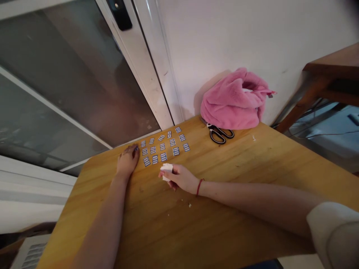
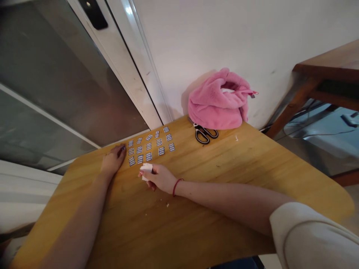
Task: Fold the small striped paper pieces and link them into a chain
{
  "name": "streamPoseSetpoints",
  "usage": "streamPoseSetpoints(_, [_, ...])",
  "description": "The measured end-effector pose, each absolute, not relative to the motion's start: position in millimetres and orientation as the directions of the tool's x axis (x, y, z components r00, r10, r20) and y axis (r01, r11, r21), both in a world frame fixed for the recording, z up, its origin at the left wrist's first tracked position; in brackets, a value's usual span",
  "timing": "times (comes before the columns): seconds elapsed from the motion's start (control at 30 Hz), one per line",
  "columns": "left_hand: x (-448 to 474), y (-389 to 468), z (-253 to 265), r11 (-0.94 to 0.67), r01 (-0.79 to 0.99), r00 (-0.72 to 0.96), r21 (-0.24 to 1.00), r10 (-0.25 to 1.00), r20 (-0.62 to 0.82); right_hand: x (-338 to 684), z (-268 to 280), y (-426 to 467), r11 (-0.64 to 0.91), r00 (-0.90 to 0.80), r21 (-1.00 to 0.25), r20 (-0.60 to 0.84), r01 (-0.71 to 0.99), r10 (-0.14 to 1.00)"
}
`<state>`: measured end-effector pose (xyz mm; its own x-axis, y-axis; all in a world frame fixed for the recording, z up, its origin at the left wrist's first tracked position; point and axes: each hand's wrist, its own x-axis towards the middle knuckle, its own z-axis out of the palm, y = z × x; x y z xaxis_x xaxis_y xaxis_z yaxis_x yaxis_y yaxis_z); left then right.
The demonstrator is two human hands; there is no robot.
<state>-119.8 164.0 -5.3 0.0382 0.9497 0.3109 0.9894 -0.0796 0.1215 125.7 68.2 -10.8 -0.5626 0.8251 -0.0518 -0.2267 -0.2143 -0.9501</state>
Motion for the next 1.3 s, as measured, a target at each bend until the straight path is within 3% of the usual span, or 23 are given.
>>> streamPoseSetpoints(0.2, [-125, 166, -15, -0.096, 0.984, 0.063, 0.148, 0.975, 0.214, 126, -11, 68, -0.234, -0.557, -0.937, -0.053, -0.259, 0.829])
streamPoseSetpoints(0.4, [-112, 150, 8, -0.173, 0.863, -0.034, 0.474, 0.918, 0.396, 128, -6, 69, -0.286, -0.547, -0.923, -0.105, -0.257, 0.83])
streamPoseSetpoints(0.43, [-105, 142, 17, -0.174, 0.832, -0.043, 0.526, 0.926, 0.374, 129, -6, 69, -0.284, -0.53, -0.926, -0.115, -0.249, 0.84])
streamPoseSetpoints(0.6, [-49, 86, 62, -0.215, 0.557, 0.286, 0.802, 0.956, 0.058, 128, -9, 69, -0.21, -0.493, -0.942, -0.057, -0.26, 0.868])
streamPoseSetpoints(0.7, [-23, 66, 76, -0.215, 0.613, 0.379, 0.76, 0.924, -0.044, 127, -11, 71, -0.18, -0.5, -0.947, -0.023, -0.268, 0.865])
streamPoseSetpoints(0.97, [-36, 80, 76, -0.244, 0.628, 0.37, 0.739, 0.929, -0.008, 127, -8, 72, -0.186, -0.486, -0.949, -0.041, -0.253, 0.873])
streamPoseSetpoints(1.07, [-57, 92, 70, -0.238, 0.688, 0.237, 0.686, 0.967, 0.098, 126, -8, 72, -0.201, -0.454, -0.943, -0.061, -0.266, 0.889])
streamPoseSetpoints(1.13, [-74, 99, 60, -0.217, 0.797, 0.058, 0.563, 0.956, 0.287, 125, -8, 72, -0.204, -0.433, -0.942, -0.072, -0.267, 0.898])
streamPoseSetpoints(1.2, [-90, 106, 45, -0.189, 0.893, -0.043, 0.408, 0.868, 0.495, 126, -6, 71, -0.206, -0.421, -0.943, -0.081, -0.26, 0.904])
streamPoseSetpoints(1.3, [-107, 113, 22, -0.189, 0.944, 0.043, 0.272, 0.885, 0.464, 126, -5, 70, -0.206, -0.424, -0.948, -0.088, -0.241, 0.901])
